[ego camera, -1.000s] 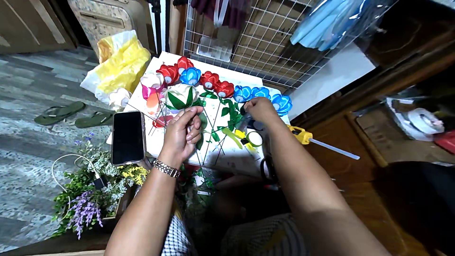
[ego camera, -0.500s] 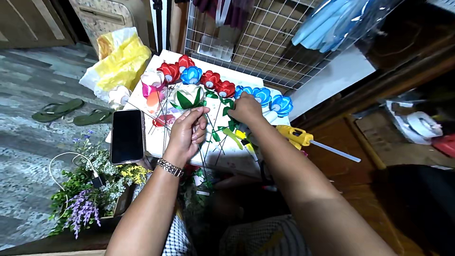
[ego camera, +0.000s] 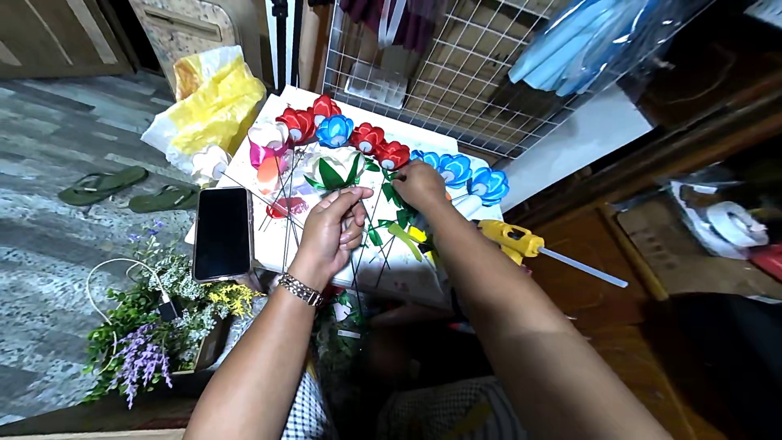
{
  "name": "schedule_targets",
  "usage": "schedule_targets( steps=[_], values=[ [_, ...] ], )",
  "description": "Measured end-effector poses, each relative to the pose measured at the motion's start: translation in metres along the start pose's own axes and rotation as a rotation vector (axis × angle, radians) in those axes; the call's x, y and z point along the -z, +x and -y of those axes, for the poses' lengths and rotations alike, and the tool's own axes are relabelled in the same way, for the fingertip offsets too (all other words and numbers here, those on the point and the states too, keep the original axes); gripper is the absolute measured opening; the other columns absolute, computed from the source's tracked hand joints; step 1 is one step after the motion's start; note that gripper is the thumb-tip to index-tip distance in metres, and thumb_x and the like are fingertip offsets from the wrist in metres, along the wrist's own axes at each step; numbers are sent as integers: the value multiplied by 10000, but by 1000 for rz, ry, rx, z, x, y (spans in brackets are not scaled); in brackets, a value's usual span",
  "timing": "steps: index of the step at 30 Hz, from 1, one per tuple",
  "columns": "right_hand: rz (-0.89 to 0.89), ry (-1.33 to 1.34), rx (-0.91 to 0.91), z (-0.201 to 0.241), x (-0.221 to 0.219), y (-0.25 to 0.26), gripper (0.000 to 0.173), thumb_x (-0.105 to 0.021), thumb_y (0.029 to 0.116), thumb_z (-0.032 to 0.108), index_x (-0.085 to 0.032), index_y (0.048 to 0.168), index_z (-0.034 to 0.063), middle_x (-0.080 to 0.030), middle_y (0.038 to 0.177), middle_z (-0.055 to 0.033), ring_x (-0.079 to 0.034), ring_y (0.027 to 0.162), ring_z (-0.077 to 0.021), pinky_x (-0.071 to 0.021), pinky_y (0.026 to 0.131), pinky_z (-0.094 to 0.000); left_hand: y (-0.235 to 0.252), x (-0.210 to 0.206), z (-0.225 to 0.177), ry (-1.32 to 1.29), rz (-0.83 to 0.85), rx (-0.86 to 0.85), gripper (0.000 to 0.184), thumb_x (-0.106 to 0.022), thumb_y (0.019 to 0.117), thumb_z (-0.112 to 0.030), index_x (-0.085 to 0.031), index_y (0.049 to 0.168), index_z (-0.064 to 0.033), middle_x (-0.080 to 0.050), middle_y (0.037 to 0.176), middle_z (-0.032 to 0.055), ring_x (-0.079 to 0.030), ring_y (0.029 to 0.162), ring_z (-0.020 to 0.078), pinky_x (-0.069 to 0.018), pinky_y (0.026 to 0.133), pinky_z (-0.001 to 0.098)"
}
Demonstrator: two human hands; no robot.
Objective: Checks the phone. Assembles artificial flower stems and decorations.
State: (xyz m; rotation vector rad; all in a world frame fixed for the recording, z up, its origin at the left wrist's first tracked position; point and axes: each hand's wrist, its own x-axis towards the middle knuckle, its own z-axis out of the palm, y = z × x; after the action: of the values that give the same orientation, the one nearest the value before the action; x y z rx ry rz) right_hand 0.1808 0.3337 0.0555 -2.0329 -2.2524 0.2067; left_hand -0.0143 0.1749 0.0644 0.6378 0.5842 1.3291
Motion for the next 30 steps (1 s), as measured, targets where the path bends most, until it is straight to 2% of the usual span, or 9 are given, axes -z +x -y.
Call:
schedule_targets(
  steps=[6,9,15,18,20,22,24,26,30],
  values=[
    [26,82,-1,-6,2,3,291,-495,1038,146,-711,1140,-20,-601,1331,-244,-562,1267,-426,-442,1020,-643,0,2,-1,1,-2,5,263,-403,1095,-195,-636,1093,-74,-473,622,-55,-302,379,-16,-267,346,111],
    [63,292,25,-20,21,-7,263,-538,1039,130,-695,1150,-50,-642,1224,-274,-591,1190,-420,-426,1013,-628,0,2,-2,0,-5,3,263,-397,1094,-193,-634,1097,-80,-472,620,-60,-300,378,-15,-265,346,113],
    [120,785,138,-33,45,-46,113,-574,1029,112,-673,1039,58,-607,856,34,-520,711,-12,-455,677,-208,1,-2,2,28,-8,7,255,-403,1093,-193,-631,1097,-81,-471,625,-62,-304,383,-18,-271,349,111],
    [65,935,258,-28,46,-70,103,-579,991,57,-676,962,77,-617,815,84,-521,681,30,-455,651,-162,2,-6,7,47,-21,-14,190,-447,1083,-166,-619,1082,-84,-521,671,-54,-321,392,-25,-285,354,107],
    [-126,840,349,-18,44,-94,85,-640,961,80,-716,959,42,-640,911,35,-568,776,20,-495,717,-163,3,-9,13,81,-32,-43,130,-494,1068,-144,-616,1060,-100,-586,762,-29,-333,410,-24,-294,364,108],
    [-342,660,416,-5,37,-121,120,-664,941,103,-741,949,10,-629,935,-49,-571,805,-54,-492,711,-202,-1,-14,23,179,-35,-75,58,-576,1038,-177,-628,1046,-153,-529,681,-42,-304,403,-13,-267,367,123],
    [-513,452,472,6,27,-148,127,-675,920,95,-755,921,-4,-655,921,-133,-628,850,-215,-541,751,-364,-7,-19,35,272,-8,-93,64,-640,1008,-229,-629,1066,-203,-447,610,-36,-275,388,8,-245,362,141],
    [-674,268,495,14,14,-167,120,-670,900,95,-749,862,13,-663,876,-143,-650,849,-303,-551,727,-446,-11,-26,46,322,-9,-72,103,-668,988,-207,-617,1078,-214,-474,652,-30,-291,406,19,-260,375,150],
    [-781,184,498,8,1,-184,132,-699,894,139,-761,859,28,-676,844,-118,-654,799,-280,-541,689,-410,-8,-38,62,298,-31,-60,77,-653,981,-140,-620,1046,-162,-460,597,-31,-333,403,20,-304,384,153]
  ],
)
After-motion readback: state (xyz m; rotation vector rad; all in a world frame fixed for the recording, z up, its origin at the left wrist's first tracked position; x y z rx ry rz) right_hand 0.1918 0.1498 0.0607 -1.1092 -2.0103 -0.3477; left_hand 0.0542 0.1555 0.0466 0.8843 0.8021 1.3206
